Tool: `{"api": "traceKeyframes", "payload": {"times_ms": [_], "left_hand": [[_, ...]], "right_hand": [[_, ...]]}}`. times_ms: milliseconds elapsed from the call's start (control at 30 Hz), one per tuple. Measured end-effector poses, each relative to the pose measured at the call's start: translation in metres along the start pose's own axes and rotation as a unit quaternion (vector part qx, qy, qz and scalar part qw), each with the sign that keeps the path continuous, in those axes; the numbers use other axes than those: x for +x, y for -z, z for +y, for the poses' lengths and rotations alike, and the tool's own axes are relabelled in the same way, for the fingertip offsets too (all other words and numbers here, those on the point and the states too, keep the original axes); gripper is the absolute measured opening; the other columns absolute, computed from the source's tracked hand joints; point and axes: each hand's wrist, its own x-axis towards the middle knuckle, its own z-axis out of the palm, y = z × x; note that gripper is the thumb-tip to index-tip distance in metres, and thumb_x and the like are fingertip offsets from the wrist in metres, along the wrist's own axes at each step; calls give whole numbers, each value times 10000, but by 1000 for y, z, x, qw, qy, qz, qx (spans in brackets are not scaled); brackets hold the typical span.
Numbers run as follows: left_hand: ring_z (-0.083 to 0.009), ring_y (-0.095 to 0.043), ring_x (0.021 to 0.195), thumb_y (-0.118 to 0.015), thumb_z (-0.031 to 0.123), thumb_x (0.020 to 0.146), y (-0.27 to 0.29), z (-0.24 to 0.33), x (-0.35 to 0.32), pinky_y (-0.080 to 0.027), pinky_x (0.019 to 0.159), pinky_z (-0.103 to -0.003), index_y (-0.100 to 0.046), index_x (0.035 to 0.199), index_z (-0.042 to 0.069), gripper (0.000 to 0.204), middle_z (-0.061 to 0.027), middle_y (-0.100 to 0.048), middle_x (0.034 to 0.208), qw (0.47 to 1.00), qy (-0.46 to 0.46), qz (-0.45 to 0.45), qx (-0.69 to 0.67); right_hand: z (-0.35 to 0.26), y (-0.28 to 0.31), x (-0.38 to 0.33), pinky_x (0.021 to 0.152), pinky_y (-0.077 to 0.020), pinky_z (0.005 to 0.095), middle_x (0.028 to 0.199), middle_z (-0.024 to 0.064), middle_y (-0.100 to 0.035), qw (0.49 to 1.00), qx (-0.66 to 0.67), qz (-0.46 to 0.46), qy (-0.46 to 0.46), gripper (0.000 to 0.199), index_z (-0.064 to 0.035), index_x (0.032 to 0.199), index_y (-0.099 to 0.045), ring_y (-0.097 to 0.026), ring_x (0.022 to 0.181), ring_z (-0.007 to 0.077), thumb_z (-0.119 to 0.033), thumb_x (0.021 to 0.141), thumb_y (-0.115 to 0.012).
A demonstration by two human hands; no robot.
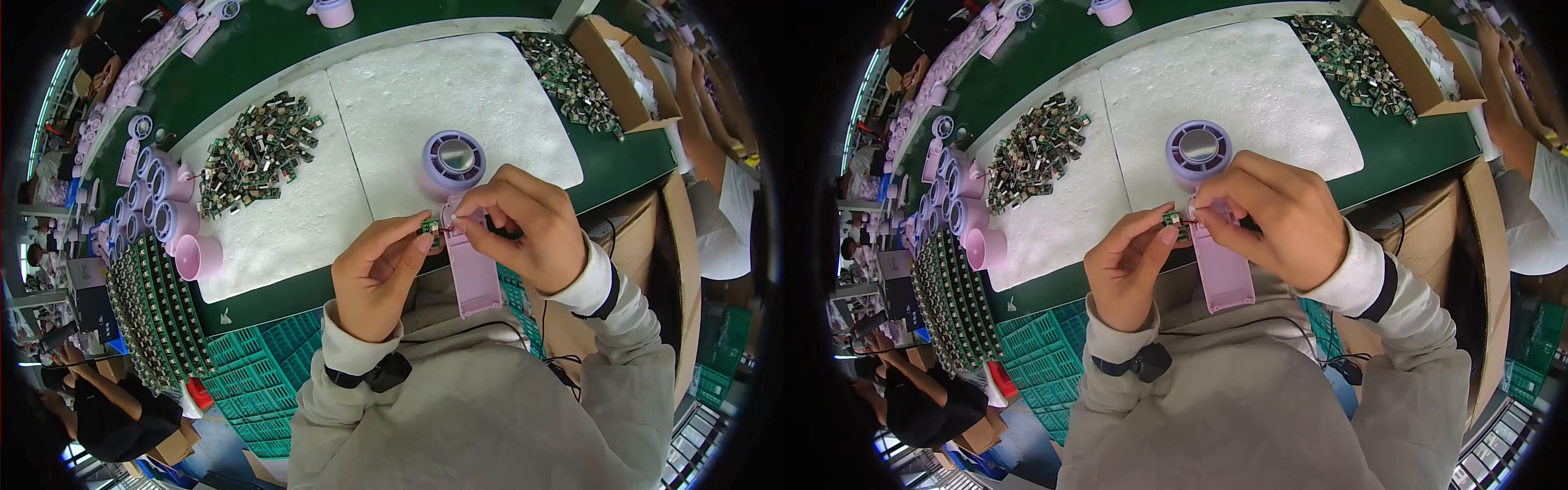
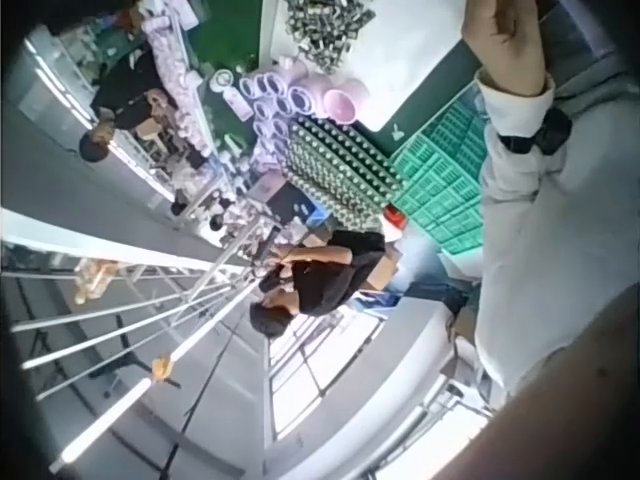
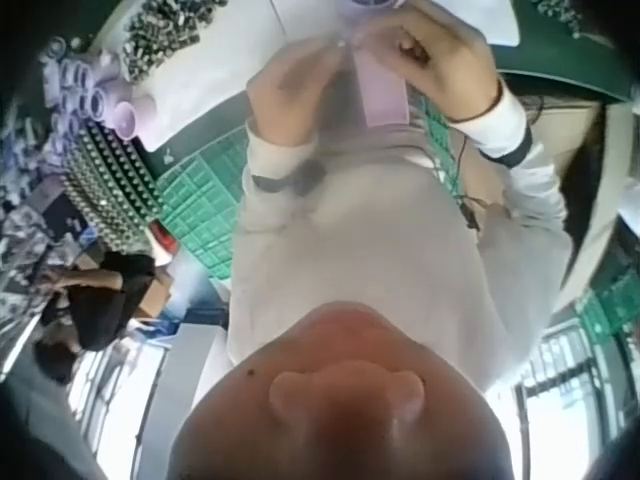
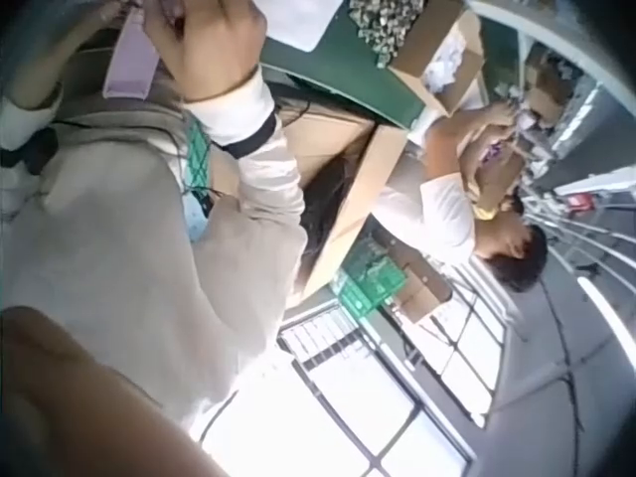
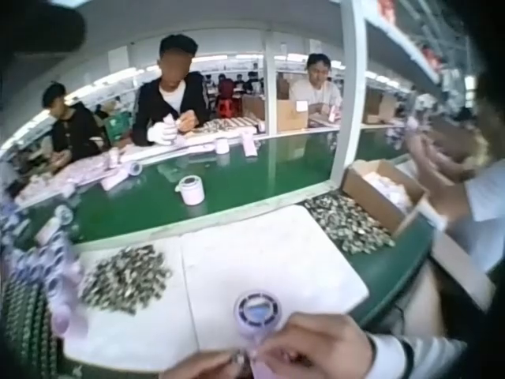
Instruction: The person picks up a circuit board and a pink fan housing, connects the wires from the housing to the board by hand, and places the board into the housing. The person then sets the assembly aside and reaches for another housing to repeat the process.
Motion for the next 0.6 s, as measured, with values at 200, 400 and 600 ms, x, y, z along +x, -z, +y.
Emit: {"api": "traceKeyframes", "payload": {"times_ms": [200,400,600], "left_hand": [[-215,-704,1086,-624,-86,991,-3,-1,-1,-588,930,-305,-649,1297,-45,310,-160,-661,1228,999,-17,-3,35],[-217,-708,1073,-620,-78,997,-4,-5,-1,-588,923,-305,-651,1296,-45,303,-163,-660,1224,1000,-18,6,15],[-208,-712,1037,-626,-74,994,-5,-2,0,-583,909,-299,-667,1287,-42,297,-166,-670,1201,998,-40,2,55]], "right_hand": [[6,-3,-2,553,-449,274,788,33,-579,1000,9,-14,18,172,-39,1005,-746,-540,607,123,4,844,-790],[8,-2,-1,551,-450,279,770,34,-576,999,31,-27,4,173,-38,1004,-742,-544,605,125,15,844,-779],[11,-2,-2,550,-454,286,758,44,-570,1000,-10,-10,27,185,-31,980,-731,-548,598,145,34,812,-772]]}}
